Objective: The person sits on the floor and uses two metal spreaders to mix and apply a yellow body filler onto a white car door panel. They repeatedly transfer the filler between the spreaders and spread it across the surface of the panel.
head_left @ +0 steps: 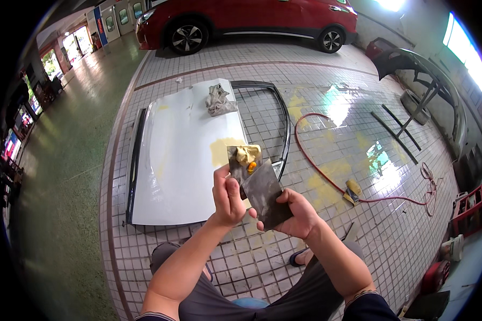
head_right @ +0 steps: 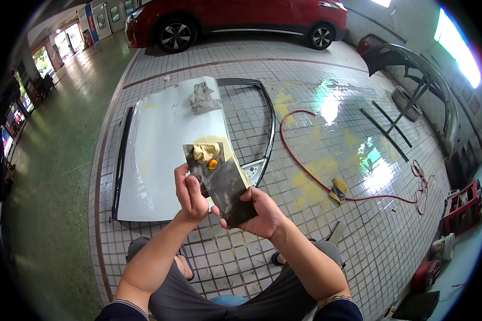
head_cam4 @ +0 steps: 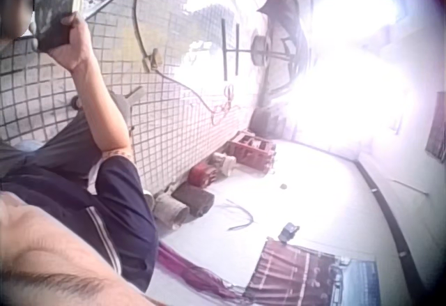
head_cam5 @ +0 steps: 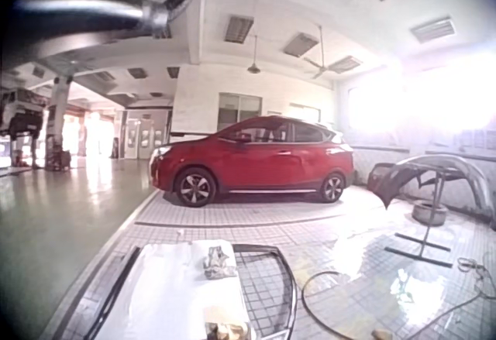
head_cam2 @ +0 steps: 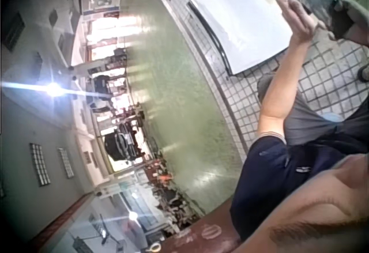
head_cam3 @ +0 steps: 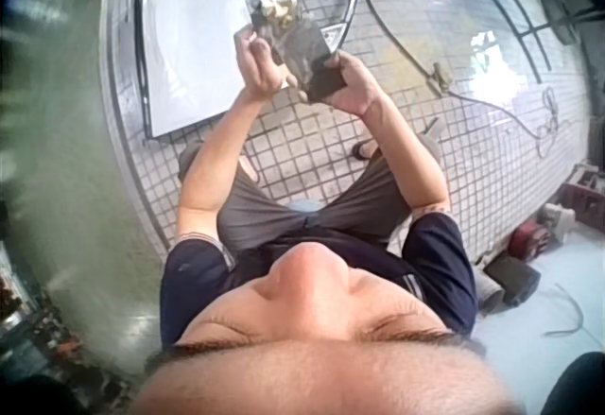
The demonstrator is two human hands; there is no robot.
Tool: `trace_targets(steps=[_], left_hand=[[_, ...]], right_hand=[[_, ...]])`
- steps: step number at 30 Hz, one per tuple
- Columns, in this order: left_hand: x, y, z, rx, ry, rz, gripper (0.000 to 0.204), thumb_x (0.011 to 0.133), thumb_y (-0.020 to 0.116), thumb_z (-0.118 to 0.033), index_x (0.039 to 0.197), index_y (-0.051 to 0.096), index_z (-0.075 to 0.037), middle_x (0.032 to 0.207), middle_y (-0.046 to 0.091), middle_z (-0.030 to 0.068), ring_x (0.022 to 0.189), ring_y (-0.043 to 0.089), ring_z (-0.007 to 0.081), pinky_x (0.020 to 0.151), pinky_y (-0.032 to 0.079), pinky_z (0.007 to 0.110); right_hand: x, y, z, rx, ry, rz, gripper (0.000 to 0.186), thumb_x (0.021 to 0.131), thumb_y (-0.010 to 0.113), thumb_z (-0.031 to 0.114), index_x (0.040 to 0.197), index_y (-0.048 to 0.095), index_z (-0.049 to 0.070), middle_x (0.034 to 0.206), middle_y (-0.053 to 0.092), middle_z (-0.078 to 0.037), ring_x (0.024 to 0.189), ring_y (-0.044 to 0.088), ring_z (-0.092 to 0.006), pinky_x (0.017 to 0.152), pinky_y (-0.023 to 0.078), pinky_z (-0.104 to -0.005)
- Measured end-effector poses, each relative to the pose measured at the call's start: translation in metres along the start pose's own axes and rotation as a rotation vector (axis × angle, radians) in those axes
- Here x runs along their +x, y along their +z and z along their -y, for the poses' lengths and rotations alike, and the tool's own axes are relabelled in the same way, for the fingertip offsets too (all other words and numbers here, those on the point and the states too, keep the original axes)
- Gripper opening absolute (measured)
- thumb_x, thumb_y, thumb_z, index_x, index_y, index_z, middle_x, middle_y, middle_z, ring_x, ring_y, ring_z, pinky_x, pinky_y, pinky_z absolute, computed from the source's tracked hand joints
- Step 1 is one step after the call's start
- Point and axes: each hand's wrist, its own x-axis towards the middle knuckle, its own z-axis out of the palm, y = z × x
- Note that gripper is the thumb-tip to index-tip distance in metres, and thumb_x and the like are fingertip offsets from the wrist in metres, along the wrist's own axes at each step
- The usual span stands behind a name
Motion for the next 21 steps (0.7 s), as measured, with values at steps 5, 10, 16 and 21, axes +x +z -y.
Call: trace_targets(steps=[5, 10, 16, 21], left_hand=[[-0.005, 0.004, -0.004, 0.027, 0.145, 0.153, 0.028, 0.108, 0.042, -0.017, 0.128, 0.045, 0.002, 0.082, 0.065, 0.0121, 0.057, 0.061, 0.0237, 0.055, 0.051, 0.038], [0.005, -0.006, 0.009, 0.236, 0.275, 0.235, 0.031, 0.092, 0.058, -0.001, 0.122, 0.051, 0.0, 0.071, 0.059, 0.0116, 0.054, 0.057, 0.0308, 0.051, 0.047, 0.04], [0.009, -0.005, 0.007, 0.533, 0.136, 0.647, 0.02, 0.088, 0.06, -0.005, 0.108, 0.056, -0.005, 0.066, 0.063, 0.0107, 0.057, 0.065, 0.0288, 0.052, 0.05, 0.043], [0.003, 0.004, -0.002, 0.562, -0.388, 0.461, 0.014, 0.104, 0.046, -0.016, 0.101, 0.055, -0.005, 0.063, 0.064, 0.0155, 0.06, 0.066, 0.0345, 0.055, 0.05, 0.046]], right_hand=[[-0.008, 0.012, 0.006, 0.048, -0.001, 0.052, 0.05, 0.088, 0.042, 0.017, 0.135, 0.05, 0.0, 0.131, 0.061, -0.019, 0.109, 0.063, -0.0394, 0.086, 0.051, -0.0569], [-0.009, 0.007, 0.011, 0.075, 0.017, 0.271, 0.052, 0.088, 0.041, 0.016, 0.136, 0.048, -0.002, 0.129, 0.06, -0.022, 0.11, 0.064, -0.0383, 0.09, 0.053, -0.057], [-0.013, -0.001, 0.024, 0.058, -0.009, 0.204, 0.057, 0.084, 0.045, 0.018, 0.137, 0.049, -0.002, 0.13, 0.06, -0.022, 0.105, 0.063, -0.0419, 0.084, 0.051, -0.056], [-0.02, 0.001, 0.039, -0.417, -0.441, 0.272, 0.06, 0.083, 0.043, 0.013, 0.137, 0.052, -0.011, 0.131, 0.061, -0.026, 0.11, 0.066, -0.0353, 0.093, 0.053, -0.0459]])
